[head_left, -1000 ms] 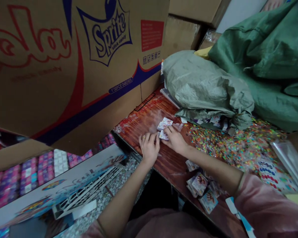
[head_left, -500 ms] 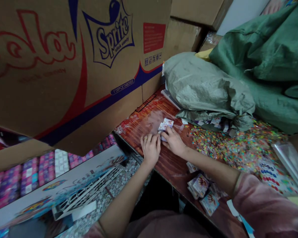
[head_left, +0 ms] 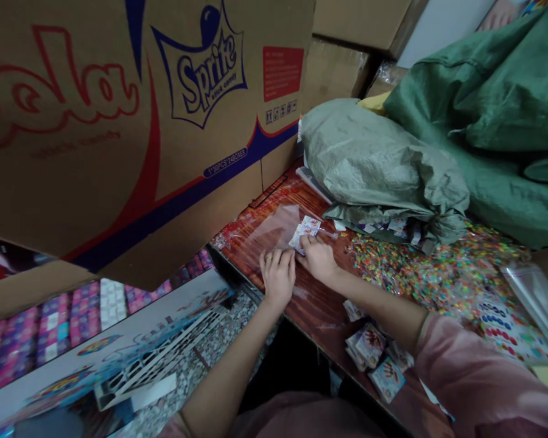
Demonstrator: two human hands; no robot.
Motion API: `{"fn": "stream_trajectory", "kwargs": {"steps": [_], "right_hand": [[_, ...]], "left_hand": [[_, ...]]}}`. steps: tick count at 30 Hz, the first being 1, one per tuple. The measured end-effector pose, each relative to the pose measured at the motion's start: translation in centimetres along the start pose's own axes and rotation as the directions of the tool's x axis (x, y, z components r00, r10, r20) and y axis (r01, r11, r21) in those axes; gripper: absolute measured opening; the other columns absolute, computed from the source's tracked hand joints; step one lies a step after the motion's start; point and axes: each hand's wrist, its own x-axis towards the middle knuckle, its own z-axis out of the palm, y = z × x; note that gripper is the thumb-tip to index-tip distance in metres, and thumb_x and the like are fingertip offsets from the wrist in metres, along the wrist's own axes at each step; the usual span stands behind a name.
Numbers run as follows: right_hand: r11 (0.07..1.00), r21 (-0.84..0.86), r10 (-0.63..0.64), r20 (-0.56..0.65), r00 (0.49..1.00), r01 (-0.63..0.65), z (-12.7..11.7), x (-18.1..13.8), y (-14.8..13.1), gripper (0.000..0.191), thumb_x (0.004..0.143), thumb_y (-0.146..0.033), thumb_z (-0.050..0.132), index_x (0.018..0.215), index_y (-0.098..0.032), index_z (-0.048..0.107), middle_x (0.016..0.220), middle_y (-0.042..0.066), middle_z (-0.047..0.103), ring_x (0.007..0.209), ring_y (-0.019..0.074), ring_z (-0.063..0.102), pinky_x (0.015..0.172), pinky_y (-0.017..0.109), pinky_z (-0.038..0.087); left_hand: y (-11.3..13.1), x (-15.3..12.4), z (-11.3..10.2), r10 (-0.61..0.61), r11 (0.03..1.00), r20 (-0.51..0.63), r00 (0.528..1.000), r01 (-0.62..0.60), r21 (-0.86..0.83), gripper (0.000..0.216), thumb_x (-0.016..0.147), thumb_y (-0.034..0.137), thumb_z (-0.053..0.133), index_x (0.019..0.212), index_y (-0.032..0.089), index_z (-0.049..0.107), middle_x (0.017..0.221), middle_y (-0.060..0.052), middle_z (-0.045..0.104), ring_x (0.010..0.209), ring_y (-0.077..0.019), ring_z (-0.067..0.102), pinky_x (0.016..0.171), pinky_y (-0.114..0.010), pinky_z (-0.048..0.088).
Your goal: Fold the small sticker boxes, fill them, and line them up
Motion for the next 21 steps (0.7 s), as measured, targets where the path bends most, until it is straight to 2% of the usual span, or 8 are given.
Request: {"fn": "stream_trajectory", "kwargs": {"steps": [7,13,17,21], "right_hand": [[1.0,0.01,-0.016,-0.002,1.0,0.016,0.7,0.9,0.4,0.026,0.09,-0.035,0.052,0.108,-0.016,0.05,0.094,0.015,0.068,0.085,0.0284,0.065,0.069,0.033,0.046],[0.974,0.081,-0.211,-0.009,0.977,0.211,0.9,-0.1,3.2,0.03,0.091,-0.041,0.051,0.103,-0.015,0.055,0.097,0.012,0.066,0.09,0.0232,0.062,0.076,0.031,0.046],[0.924,0.116,-0.367,-0.013,0.93,0.365,1.0,0.2,4.9,0.029,0.093,-0.041,0.049,0.097,-0.015,0.061,0.103,0.012,0.064,0.098,0.022,0.058,0.089,0.034,0.044],[0.889,0.142,-0.436,-0.027,0.899,0.435,0.6,0.5,5.1,0.026,0.093,-0.035,0.049,0.101,-0.015,0.063,0.106,0.012,0.062,0.101,0.0223,0.056,0.091,0.036,0.044]], "left_hand": [[0.0,0.0,-0.1,-0.013,1.0,0.005,1.0,0.013,0.014,0.022,0.093,0.024,0.046,0.098,0.019,0.067,0.091,-0.007,0.068,0.09,-0.0223,0.06,0.1,-0.044,0.034],[0.0,0.0,-0.1,-0.035,0.999,0.022,0.999,0.034,0.027,0.023,0.092,0.027,0.046,0.1,0.021,0.067,0.093,-0.007,0.067,0.093,-0.0237,0.058,0.1,-0.045,0.034],[0.1,0.0,0.0,-0.076,0.992,0.12,0.99,0.063,0.11,0.026,0.09,0.025,0.047,0.108,0.021,0.065,0.102,-0.008,0.065,0.1,-0.0268,0.055,0.099,-0.045,0.035],[0.2,0.0,-0.1,-0.118,0.981,0.182,0.976,0.087,0.171,0.031,0.085,0.019,0.048,0.112,0.021,0.063,0.105,-0.009,0.064,0.103,-0.0287,0.053,0.099,-0.046,0.035]]}}
